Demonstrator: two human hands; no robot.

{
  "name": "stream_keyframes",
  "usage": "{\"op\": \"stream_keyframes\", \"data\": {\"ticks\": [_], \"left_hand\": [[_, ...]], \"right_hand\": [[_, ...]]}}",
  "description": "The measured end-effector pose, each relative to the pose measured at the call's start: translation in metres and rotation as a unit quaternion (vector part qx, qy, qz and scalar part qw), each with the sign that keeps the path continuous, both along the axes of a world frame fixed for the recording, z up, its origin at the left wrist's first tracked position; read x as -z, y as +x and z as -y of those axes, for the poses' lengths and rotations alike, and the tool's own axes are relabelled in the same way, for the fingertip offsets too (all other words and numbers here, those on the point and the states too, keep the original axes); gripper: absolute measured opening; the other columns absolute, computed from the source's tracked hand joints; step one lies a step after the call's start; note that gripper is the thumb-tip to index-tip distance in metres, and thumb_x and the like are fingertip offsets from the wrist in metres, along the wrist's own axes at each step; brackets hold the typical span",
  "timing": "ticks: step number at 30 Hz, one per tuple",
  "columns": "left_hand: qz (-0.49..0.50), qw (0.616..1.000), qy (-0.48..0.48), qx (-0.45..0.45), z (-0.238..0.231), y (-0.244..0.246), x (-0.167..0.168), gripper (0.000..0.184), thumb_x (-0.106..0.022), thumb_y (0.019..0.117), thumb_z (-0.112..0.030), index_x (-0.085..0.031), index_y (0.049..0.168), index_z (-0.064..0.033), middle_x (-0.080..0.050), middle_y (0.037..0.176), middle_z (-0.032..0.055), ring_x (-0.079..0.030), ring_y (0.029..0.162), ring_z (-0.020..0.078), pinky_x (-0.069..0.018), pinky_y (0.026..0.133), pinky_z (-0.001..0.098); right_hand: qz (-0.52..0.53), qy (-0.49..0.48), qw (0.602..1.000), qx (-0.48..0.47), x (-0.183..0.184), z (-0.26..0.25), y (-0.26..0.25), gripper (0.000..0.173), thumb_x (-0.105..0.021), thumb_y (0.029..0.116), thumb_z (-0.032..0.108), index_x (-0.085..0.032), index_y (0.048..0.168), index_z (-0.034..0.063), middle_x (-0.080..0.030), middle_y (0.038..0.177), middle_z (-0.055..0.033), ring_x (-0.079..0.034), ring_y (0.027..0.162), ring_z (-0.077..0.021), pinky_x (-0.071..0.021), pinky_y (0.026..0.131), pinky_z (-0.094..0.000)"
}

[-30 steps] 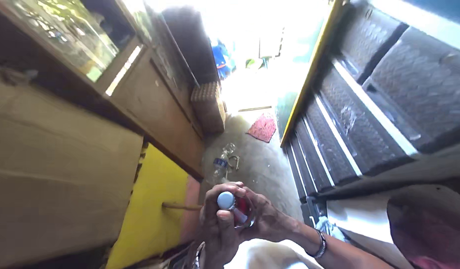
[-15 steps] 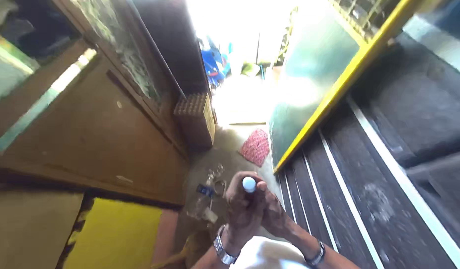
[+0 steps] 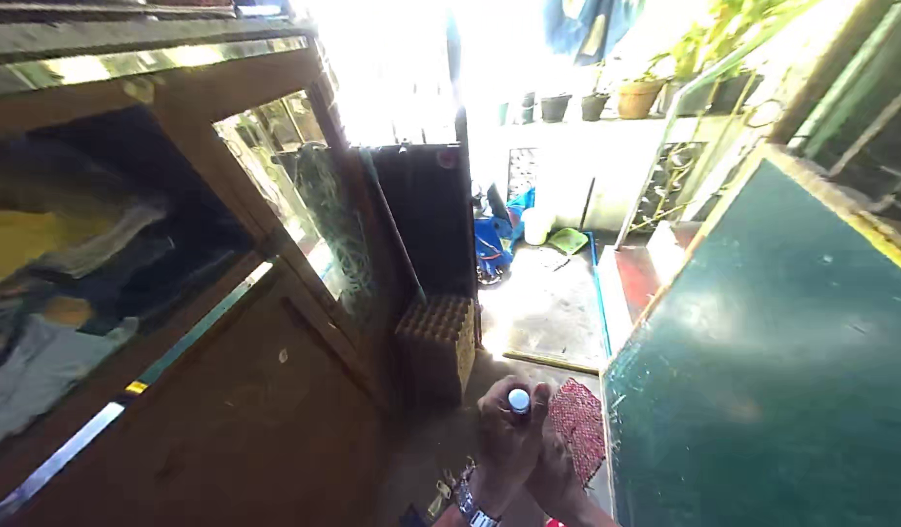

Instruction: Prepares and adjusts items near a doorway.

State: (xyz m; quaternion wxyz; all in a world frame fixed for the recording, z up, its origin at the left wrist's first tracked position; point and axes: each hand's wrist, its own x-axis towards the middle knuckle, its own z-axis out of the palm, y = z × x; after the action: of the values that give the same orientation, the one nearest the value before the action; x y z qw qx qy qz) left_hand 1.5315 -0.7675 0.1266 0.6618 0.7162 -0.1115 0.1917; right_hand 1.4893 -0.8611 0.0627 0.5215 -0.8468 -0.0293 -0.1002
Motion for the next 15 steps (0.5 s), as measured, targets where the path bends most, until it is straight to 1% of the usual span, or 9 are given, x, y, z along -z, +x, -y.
{"op": "stream_keyframes", "data": {"ticks": [2,3,5,7,8,10,11,13,15], "left_hand": [[0.015,0.999,0.011,-0.051,-0.013,0.036,0.007,0.026,-0.068,0.0969,-0.031,-0.068,0.081,-0.0098,-0.063,0.067,-0.0033,-0.059,0.056,0.0054,-0.0526,0.052,0.0241],[0.019,0.997,0.01,-0.071,-0.021,0.053,0.01,0.024,-0.068,0.097,-0.028,-0.068,0.081,-0.0094,-0.063,0.066,-0.003,-0.059,0.056,0.0056,-0.0524,0.052,0.0236],[0.014,0.995,0.011,-0.098,-0.037,0.083,0.017,0.024,-0.067,0.0978,-0.027,-0.068,0.082,-0.0088,-0.065,0.067,-0.0017,-0.062,0.055,0.0083,-0.0558,0.052,0.0258],[0.002,0.991,-0.007,-0.132,-0.046,0.107,0.023,0.022,-0.066,0.0976,-0.025,-0.068,0.082,-0.008,-0.065,0.064,-0.0013,-0.062,0.052,0.0093,-0.0563,0.049,0.0262],[-0.006,0.988,-0.023,-0.153,-0.048,0.117,0.024,0.022,-0.066,0.0984,-0.023,-0.068,0.083,-0.0075,-0.065,0.063,-0.0011,-0.062,0.05,0.0093,-0.0561,0.047,0.0262],[-0.028,0.977,-0.031,-0.211,-0.049,0.131,0.028,0.02,-0.064,0.0985,-0.021,-0.068,0.083,-0.0084,-0.066,0.064,-0.0025,-0.063,0.051,0.0082,-0.0572,0.048,0.0259],[-0.036,0.969,-0.03,-0.241,-0.05,0.139,0.034,0.02,-0.064,0.0984,-0.021,-0.068,0.083,-0.0085,-0.067,0.066,-0.0026,-0.064,0.053,0.0084,-0.0584,0.052,0.0262],[-0.056,0.952,-0.02,-0.3,-0.051,0.154,0.045,0.019,-0.064,0.0969,-0.019,-0.069,0.082,-0.0083,-0.068,0.068,-0.0026,-0.067,0.058,0.008,-0.0599,0.057,0.0256],[-0.086,0.935,-0.014,-0.345,-0.046,0.163,0.056,0.02,-0.064,0.0962,-0.02,-0.068,0.08,-0.0084,-0.068,0.068,-0.0034,-0.067,0.059,0.0063,-0.0591,0.057,0.0235]], "right_hand": [[-0.037,0.018,0.99,-0.132,0.007,0.006,0.053,0.074,-0.088,0.0762,0.034,-0.057,0.136,0.0013,-0.071,0.12,-0.0096,-0.069,0.109,-0.0156,-0.0569,0.099,-0.0407],[-0.054,0.01,0.976,-0.212,0.013,0.012,0.084,0.076,-0.089,0.0756,0.034,-0.056,0.139,0.0072,-0.069,0.125,-0.0062,-0.068,0.113,-0.0131,-0.0561,0.102,-0.0393],[-0.087,-0.041,0.93,-0.355,0.019,0.023,0.148,0.074,-0.089,0.0771,0.033,-0.057,0.14,0.0107,-0.065,0.131,-0.0096,-0.065,0.115,-0.0196,-0.0541,0.102,-0.0441],[-0.134,-0.102,0.88,-0.444,0.012,0.033,0.211,0.061,-0.084,0.0841,0.031,-0.061,0.136,0.0084,-0.065,0.127,-0.0159,-0.065,0.112,-0.0277,-0.053,0.1,-0.048],[-0.148,-0.117,0.867,-0.461,0.005,0.037,0.243,0.054,-0.08,0.0884,0.031,-0.063,0.134,0.0066,-0.066,0.125,-0.0168,-0.066,0.111,-0.0283,-0.0533,0.1,-0.0476],[-0.159,-0.121,0.863,-0.463,-0.011,0.043,0.306,0.042,-0.069,0.0977,0.029,-0.065,0.131,0.0039,-0.068,0.123,-0.0158,-0.069,0.109,-0.0248,-0.0547,0.1,-0.0439],[-0.142,-0.12,0.873,-0.452,-0.018,0.042,0.339,0.037,-0.064,0.101,0.028,-0.066,0.129,0.0039,-0.07,0.12,-0.0141,-0.07,0.107,-0.0223,-0.0556,0.099,-0.0419],[-0.081,-0.123,0.901,-0.408,-0.034,0.031,0.403,0.034,-0.057,0.1039,0.026,-0.068,0.127,0.0032,-0.072,0.117,-0.0134,-0.07,0.107,-0.0216,-0.055,0.099,-0.0424],[-0.06,-0.14,0.919,-0.364,-0.056,0.013,0.458,0.037,-0.05,0.106,0.026,-0.066,0.131,0.0036,-0.071,0.122,-0.0143,-0.068,0.113,-0.0235,-0.0521,0.104,-0.0444]]}}
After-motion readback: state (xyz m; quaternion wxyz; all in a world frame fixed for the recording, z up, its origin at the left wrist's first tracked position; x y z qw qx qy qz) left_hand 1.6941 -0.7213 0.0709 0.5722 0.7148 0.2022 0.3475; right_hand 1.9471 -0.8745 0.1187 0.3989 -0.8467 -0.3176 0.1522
